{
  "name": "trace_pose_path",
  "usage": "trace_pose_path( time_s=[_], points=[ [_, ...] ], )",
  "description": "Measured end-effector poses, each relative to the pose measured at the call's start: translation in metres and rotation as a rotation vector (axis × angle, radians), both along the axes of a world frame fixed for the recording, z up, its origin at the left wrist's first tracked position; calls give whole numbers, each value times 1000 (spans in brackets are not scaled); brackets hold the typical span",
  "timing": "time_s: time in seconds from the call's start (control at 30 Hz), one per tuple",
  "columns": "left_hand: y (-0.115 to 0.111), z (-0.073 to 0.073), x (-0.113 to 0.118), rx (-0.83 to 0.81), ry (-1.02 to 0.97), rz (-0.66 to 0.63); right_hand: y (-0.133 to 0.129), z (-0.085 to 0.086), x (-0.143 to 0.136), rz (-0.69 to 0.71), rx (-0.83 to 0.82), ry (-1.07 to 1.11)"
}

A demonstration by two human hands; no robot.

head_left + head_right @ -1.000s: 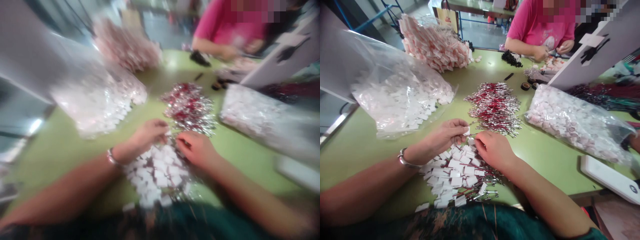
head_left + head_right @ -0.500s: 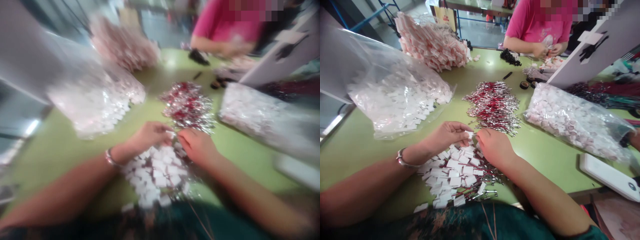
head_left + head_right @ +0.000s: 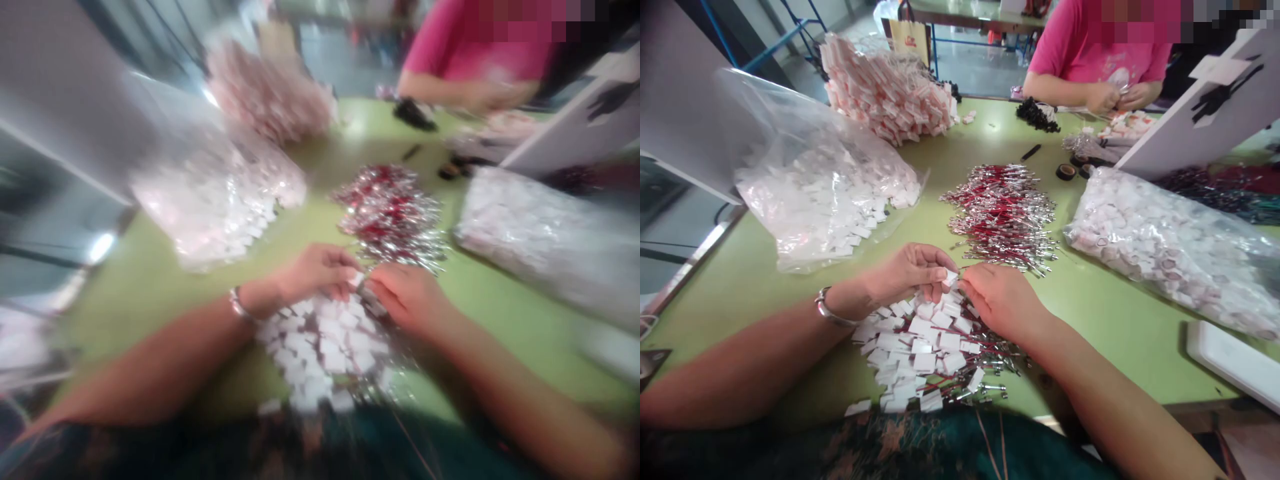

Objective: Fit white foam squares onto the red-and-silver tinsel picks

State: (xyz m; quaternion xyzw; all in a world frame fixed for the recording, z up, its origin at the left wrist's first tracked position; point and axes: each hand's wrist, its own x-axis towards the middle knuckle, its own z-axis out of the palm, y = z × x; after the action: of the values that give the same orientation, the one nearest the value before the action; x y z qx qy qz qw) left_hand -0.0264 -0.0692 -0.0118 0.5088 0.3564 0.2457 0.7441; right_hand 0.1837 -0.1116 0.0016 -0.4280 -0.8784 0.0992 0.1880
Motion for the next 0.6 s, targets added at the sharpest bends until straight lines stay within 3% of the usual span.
trace_pose_path(
  time_s=[0.13, 0.33, 0.47, 0.53, 0.6],
  points=[
    [0, 4, 0, 46, 55, -31, -1, -3, -4, 0, -36, 5],
    [-2, 7, -2, 255, 181, -1, -6, -2, -6, -93, -34, 94],
    [-5, 4, 2, 196, 83, -26, -6, 0, -8, -87, -55, 144],
    [-5, 8, 3, 171, 40, -56, -5, 1, -8, -87, -60, 178],
    [1, 17, -2, 272, 110, -107, -6, 5, -8, -100, -65, 197]
  ],
)
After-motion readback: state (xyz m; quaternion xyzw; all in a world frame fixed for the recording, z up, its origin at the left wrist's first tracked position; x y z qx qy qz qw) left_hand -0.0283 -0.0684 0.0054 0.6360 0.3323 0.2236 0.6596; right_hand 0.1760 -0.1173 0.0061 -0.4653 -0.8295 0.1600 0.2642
